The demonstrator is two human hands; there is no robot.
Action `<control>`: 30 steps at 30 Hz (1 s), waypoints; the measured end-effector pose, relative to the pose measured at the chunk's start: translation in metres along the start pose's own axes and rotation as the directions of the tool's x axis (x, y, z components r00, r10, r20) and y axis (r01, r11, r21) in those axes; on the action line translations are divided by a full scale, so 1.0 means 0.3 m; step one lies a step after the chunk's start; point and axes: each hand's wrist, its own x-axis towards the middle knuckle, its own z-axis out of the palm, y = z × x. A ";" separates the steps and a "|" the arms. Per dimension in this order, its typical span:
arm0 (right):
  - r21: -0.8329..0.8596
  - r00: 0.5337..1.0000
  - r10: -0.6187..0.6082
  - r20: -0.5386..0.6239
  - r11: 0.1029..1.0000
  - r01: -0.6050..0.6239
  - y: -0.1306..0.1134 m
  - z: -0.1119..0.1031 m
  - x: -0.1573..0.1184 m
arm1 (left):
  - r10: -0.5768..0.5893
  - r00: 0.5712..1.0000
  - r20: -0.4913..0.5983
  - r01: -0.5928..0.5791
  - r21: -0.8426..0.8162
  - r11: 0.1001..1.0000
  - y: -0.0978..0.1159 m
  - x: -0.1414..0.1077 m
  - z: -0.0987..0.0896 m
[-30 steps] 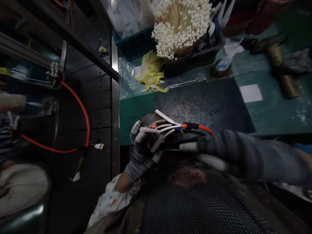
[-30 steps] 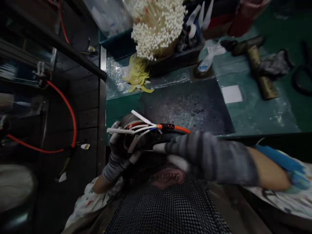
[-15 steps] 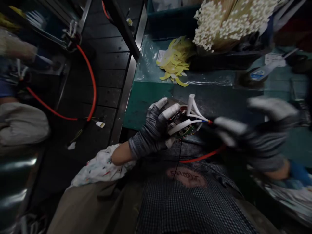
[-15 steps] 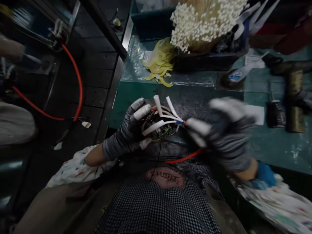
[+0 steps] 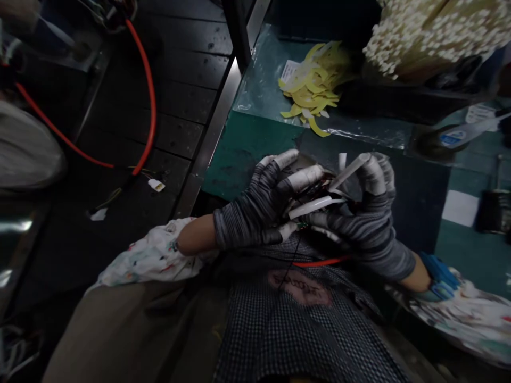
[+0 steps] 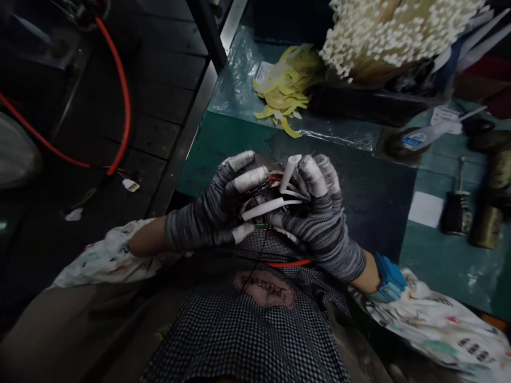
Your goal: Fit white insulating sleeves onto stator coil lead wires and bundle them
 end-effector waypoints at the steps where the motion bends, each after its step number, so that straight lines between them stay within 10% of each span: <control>1: 0.011 1.000 0.001 0.014 1.000 -0.002 0.004 0.002 0.002 | -0.009 1.000 -0.018 0.009 0.002 1.000 0.000 -0.001 0.000; 9: 0.137 0.991 0.021 0.133 0.990 -0.039 0.025 0.012 -0.005 | 0.089 0.991 0.095 -0.093 0.031 0.995 -0.017 0.010 -0.051; 16: -0.135 0.987 -0.138 0.077 0.980 0.148 -0.025 0.009 -0.041 | 0.010 0.994 0.112 -0.014 0.031 0.999 0.013 0.003 -0.050; 21: -0.117 0.998 0.067 -0.008 0.991 -0.068 -0.075 0.024 -0.037 | 0.062 0.987 0.149 -0.067 0.026 0.997 0.015 -0.004 -0.049; 30: -0.285 0.992 -0.059 0.110 0.954 0.089 -0.056 0.013 -0.065 | -0.081 0.953 -0.293 0.084 -0.005 0.996 0.021 -0.076 0.113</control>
